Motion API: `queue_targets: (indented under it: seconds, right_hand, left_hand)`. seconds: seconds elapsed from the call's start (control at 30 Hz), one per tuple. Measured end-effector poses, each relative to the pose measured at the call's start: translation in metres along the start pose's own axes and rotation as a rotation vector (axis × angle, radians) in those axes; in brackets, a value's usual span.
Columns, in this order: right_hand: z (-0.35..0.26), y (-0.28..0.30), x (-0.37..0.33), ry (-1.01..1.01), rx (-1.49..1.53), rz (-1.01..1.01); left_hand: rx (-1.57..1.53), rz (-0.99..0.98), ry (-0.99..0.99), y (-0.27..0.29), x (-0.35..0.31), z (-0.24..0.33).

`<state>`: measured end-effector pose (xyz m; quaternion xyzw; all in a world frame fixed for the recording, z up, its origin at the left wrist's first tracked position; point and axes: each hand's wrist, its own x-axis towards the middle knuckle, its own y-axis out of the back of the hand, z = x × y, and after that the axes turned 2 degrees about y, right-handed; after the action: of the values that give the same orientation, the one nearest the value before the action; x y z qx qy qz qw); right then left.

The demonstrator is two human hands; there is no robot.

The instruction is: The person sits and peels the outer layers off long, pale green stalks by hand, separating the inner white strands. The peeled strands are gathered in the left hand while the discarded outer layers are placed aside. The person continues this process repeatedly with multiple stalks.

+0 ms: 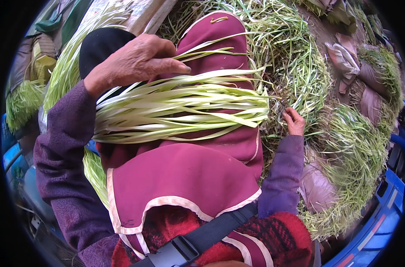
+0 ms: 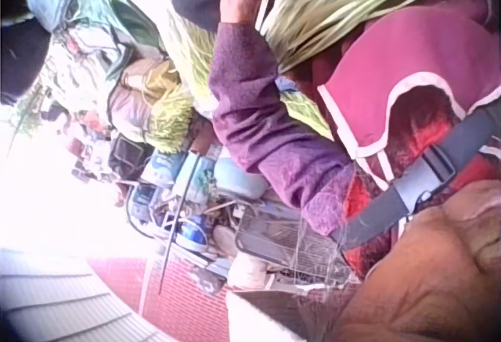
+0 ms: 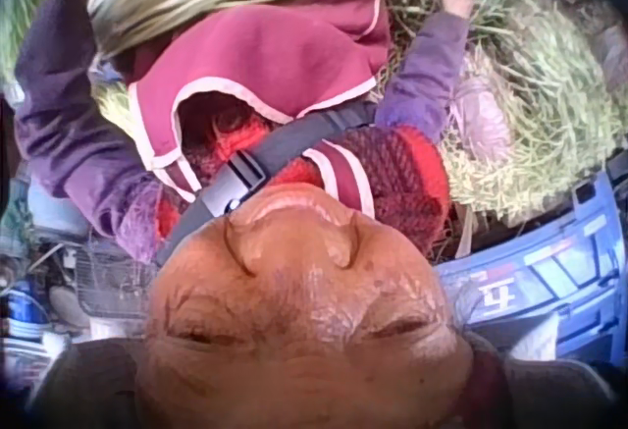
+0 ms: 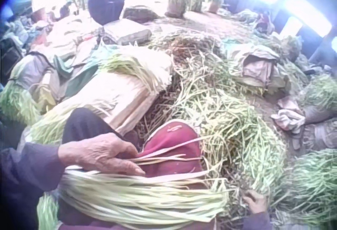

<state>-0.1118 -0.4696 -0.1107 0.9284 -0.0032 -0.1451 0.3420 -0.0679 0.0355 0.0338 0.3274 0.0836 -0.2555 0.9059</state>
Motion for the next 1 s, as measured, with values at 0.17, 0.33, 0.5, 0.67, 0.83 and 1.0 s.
queue_targets:
  seconds: [0.17, 0.33, 0.5, 0.67, 0.83, 1.0]
  right_hand:
    - [-0.039, 0.000, -0.005, 0.112, -0.077, 0.044]
    - [-0.136, -0.010, 0.004, 0.533, -0.161, 0.145]
    - [-0.240, -0.055, 0.001, 0.991, -0.126, -0.005]
    - [-0.281, -0.103, 0.008, 1.253, -0.453, -0.019]
    - [-0.270, -0.113, 0.028, 1.291, -0.521, 0.084]
    - [-0.255, -0.087, 0.053, 0.902, -0.210, 0.286]
  left_hand:
    - [-0.225, -0.065, 0.019, -0.016, 0.027, 0.009]
    - [-0.429, -0.038, 0.025, -0.025, 0.037, 0.014]
    - [-0.529, -0.070, 0.050, -0.024, 0.038, 0.025]
    - [-0.608, -0.026, 0.075, -0.023, 0.031, 0.031]
    - [-0.696, 0.049, 0.051, -0.028, 0.030, 0.026]
    - [-0.646, 0.114, 0.115, -0.035, 0.029, 0.016]
